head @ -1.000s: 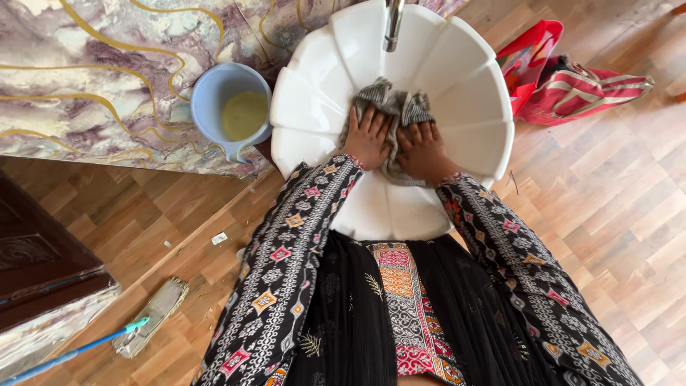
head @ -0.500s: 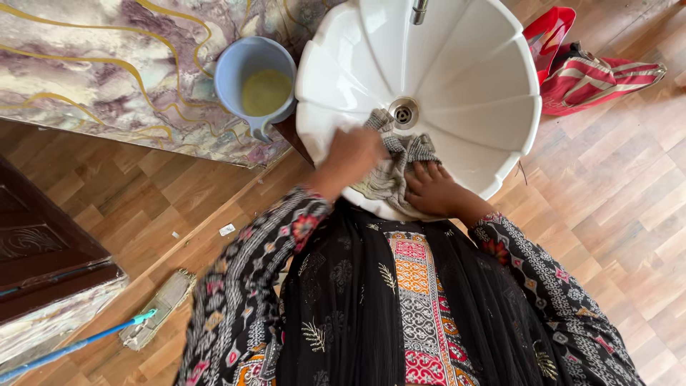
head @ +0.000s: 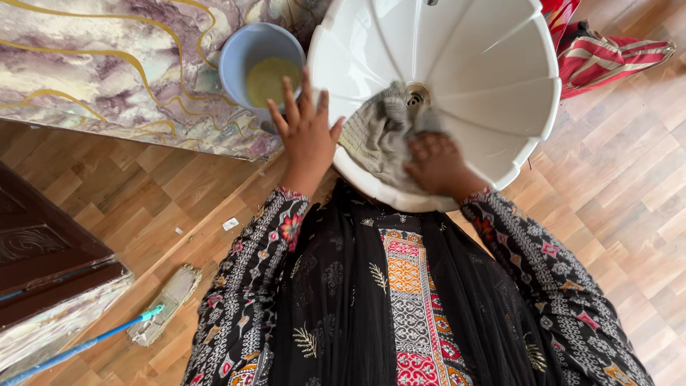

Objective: The person scrubs a white pedestal sink with a blue brush and water, then wipes the basin dry with a grey cloth. The task involves scrubbing the interior surface and the drain area, followed by drying the sink with a towel.

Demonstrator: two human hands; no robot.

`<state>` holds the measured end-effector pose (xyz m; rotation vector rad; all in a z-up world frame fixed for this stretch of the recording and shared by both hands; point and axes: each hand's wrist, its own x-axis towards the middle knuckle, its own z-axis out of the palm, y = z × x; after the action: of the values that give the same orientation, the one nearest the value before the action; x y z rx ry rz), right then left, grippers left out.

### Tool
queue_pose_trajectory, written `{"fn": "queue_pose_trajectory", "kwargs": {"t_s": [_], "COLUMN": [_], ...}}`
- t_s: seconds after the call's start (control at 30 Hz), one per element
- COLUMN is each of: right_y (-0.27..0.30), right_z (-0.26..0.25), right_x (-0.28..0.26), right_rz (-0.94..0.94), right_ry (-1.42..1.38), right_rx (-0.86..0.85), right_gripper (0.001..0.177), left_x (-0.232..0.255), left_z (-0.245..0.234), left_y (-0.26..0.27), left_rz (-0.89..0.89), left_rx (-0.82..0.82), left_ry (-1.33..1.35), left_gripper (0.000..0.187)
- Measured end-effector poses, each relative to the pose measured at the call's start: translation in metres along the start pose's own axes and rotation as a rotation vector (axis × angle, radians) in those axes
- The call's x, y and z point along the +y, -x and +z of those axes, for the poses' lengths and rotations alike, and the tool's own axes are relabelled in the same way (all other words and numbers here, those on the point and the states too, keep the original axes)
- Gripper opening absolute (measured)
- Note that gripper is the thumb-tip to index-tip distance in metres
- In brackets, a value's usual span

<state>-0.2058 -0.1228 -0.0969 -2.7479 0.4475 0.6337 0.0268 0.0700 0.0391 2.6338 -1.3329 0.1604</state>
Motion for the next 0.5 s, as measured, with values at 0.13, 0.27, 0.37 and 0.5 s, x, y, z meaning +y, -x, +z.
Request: {"fn": "queue_pose_trajectory", "kwargs": {"t_s": [0.13, 0.27, 0.37, 0.5], "right_y": [-0.002, -0.017, -0.049, -0.071], "right_z": [-0.039, -0.018, 0.013, 0.024], "right_x": [0.041, 0.140, 0.185, 0.172], "right_rz": [0.350, 0.357, 0.264, 0.066], "right_ry": [0.215, 0.367, 0.327, 0.246], "right_rx": [-0.147, 0.137, 0.399, 0.551], "right_gripper": [0.092, 0.097, 0.094, 0.087], "left_x": [0.034, 0.091, 0.133, 0.167], "left_z": [-0.015, -0.002, 0.026, 0.079], "left_y": [0.011, 0.013, 0.003, -0.006], "left_rz": [0.071, 0.171, 0.236, 0.311], "left_rx": [-0.042, -0.240, -0.340, -0.446], "left_ry": [0.146, 0.232, 0.284, 0.292], "left_gripper": [0.063, 0.061, 0.061, 0.071]}}
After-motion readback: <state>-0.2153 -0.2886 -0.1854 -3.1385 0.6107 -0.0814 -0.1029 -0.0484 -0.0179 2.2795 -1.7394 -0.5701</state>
